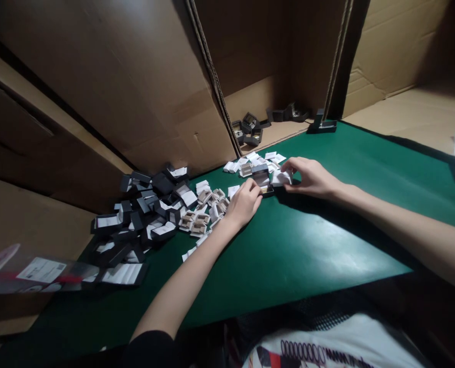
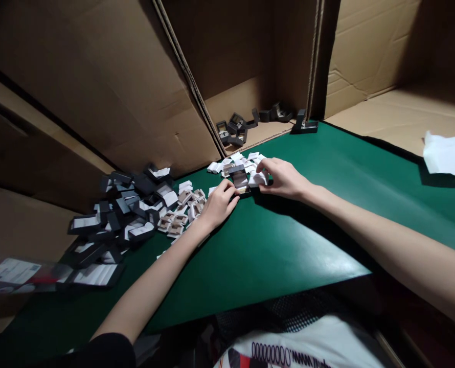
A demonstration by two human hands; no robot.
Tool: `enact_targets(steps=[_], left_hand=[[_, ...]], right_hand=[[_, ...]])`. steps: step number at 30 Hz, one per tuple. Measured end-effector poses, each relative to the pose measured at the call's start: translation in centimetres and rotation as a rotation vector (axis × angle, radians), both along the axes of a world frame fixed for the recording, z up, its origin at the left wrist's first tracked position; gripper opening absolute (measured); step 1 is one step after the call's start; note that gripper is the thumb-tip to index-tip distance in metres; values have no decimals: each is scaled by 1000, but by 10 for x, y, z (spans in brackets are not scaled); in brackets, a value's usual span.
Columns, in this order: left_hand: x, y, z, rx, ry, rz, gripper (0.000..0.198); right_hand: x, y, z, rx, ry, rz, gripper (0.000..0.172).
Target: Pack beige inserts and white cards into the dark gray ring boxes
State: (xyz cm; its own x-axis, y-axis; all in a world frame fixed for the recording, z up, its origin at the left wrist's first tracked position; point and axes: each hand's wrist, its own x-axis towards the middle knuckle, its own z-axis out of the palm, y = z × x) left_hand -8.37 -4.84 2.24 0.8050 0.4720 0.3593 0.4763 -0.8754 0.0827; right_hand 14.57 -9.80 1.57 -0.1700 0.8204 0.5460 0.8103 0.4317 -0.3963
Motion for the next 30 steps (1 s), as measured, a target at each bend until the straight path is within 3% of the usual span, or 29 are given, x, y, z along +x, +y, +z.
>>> enact_targets(steps=[6,14,30], left_hand=[[0,1,-2,-47,-31,-32,4],[0,2,-4,-63,-61,-79,2],[-1,3,-4,-90,-42,-97,3]], right_hand=[[-16,-6,2,185,-38,164,23],[-23,-6,1,204,-229,146,17],[-29,-6,-5,199,-220,137,21]])
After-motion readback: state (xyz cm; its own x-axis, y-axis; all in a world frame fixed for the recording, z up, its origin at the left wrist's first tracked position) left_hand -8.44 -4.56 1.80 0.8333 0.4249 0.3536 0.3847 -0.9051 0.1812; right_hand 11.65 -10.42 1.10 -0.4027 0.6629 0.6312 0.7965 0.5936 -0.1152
